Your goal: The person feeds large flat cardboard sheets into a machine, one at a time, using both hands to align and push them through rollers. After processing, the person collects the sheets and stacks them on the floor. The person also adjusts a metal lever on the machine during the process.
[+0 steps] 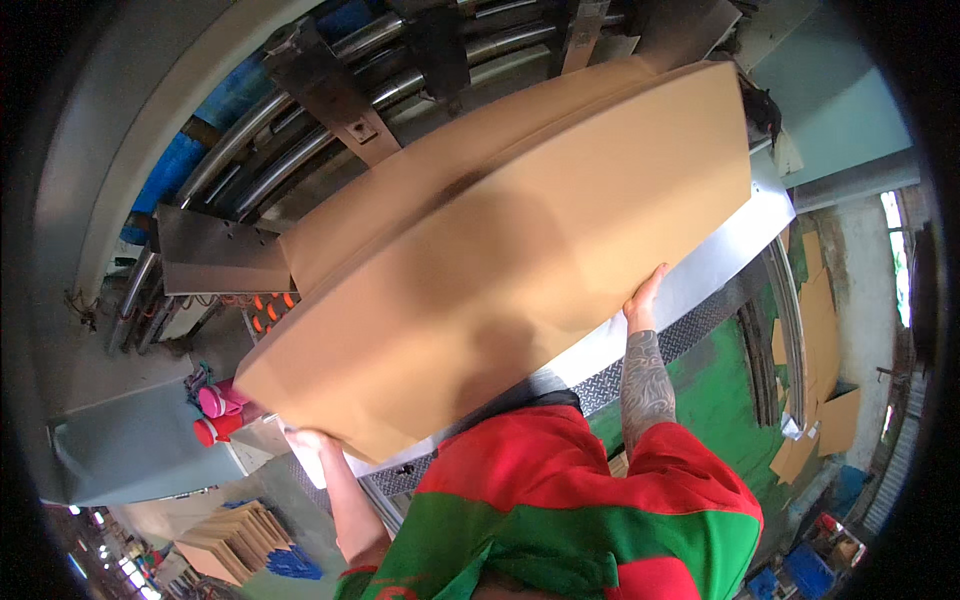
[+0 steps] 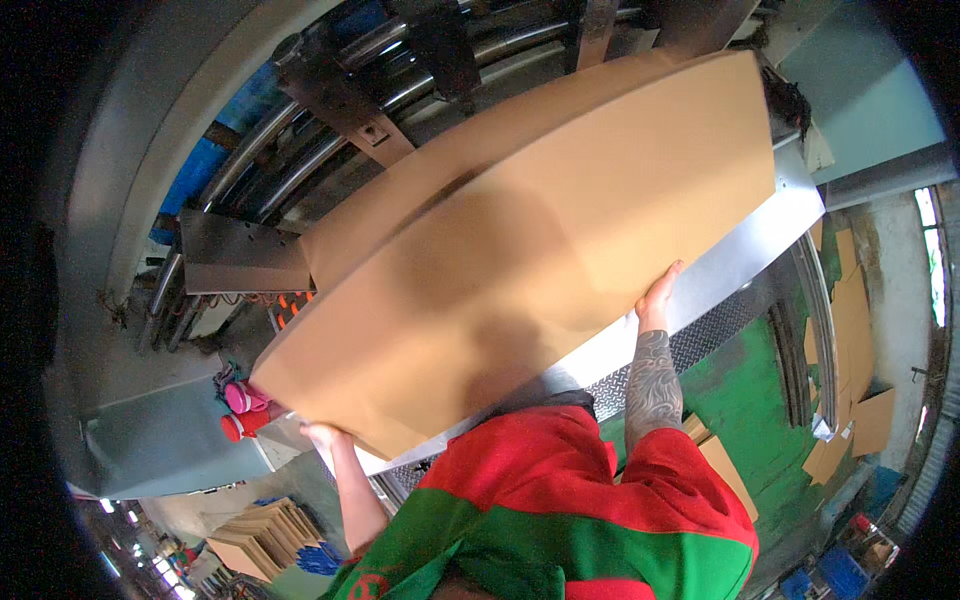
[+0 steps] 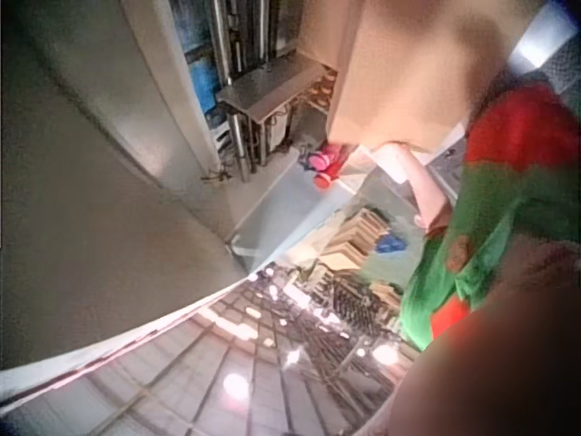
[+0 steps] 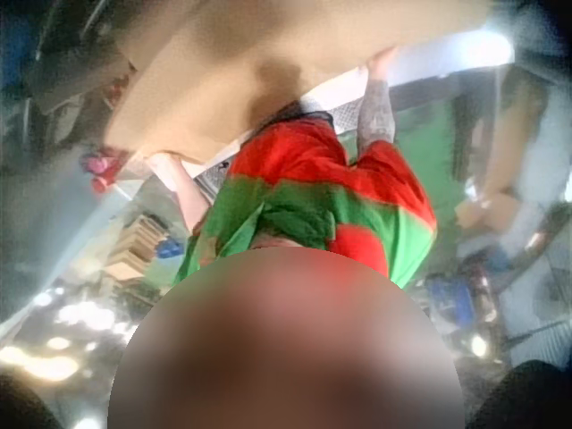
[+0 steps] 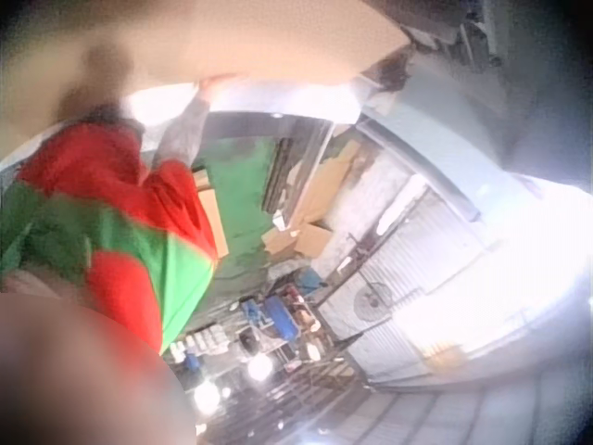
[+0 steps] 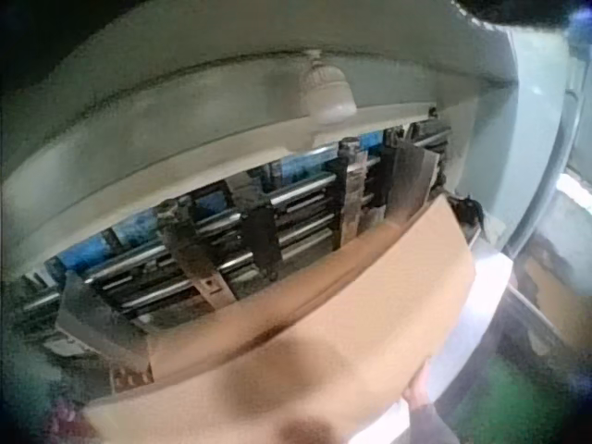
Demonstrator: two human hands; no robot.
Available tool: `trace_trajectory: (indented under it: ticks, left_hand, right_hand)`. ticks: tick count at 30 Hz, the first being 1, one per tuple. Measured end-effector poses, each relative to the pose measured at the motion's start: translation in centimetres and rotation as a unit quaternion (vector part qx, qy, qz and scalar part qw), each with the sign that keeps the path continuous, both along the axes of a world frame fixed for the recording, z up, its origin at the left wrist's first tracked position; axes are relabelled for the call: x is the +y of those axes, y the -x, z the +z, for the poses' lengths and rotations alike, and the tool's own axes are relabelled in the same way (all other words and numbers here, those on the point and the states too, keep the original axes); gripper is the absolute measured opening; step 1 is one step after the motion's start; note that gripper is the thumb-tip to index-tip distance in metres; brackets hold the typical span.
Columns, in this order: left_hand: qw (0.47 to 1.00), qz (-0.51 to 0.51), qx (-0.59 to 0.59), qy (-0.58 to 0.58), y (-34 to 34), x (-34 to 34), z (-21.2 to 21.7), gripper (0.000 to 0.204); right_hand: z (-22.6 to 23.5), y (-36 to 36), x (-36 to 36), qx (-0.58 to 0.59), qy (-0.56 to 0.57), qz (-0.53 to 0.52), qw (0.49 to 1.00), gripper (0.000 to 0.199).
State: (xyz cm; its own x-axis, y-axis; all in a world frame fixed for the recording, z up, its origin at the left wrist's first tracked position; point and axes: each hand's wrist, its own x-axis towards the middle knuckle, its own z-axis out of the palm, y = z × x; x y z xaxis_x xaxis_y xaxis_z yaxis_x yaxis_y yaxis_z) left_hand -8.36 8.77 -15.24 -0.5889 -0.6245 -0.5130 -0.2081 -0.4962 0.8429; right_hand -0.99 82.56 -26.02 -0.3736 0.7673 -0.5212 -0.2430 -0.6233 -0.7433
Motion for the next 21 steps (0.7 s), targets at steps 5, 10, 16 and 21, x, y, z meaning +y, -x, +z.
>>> trace_trajectory:
  ticks: [5, 10, 16, 21]
  left_hand:
    - [0.893, -0.125, -0.259, 0.345, 0.9, -1.0, -8.2, 0.091]
    - [0.855, -0.231, -0.285, 0.366, -4.2, -3.9, -5.9, 0.097]
    - [0.965, -0.114, -0.18, -0.15, -14.3, -0.4, -5.2, 0.092]
    - [0.97, -0.136, -0.062, -0.192, -13.2, 5.9, -7.5, 0.081]
  right_hand:
    - [1.6, 2.9, 1.0, -0.317, -0.044, 0.012, 0.947, 0.105]
    - [0.2, 4.1, 2.3, -0.451, -0.094, 0.021, 0.887, 0.118]
    - [-0.8, 4.4, 3.3, -0.45, -0.052, 0.017, 0.891, 0.118]
    - [0.0, 4.1, 3.5, -0.348, -0.013, 0.086, 0.934, 0.113]
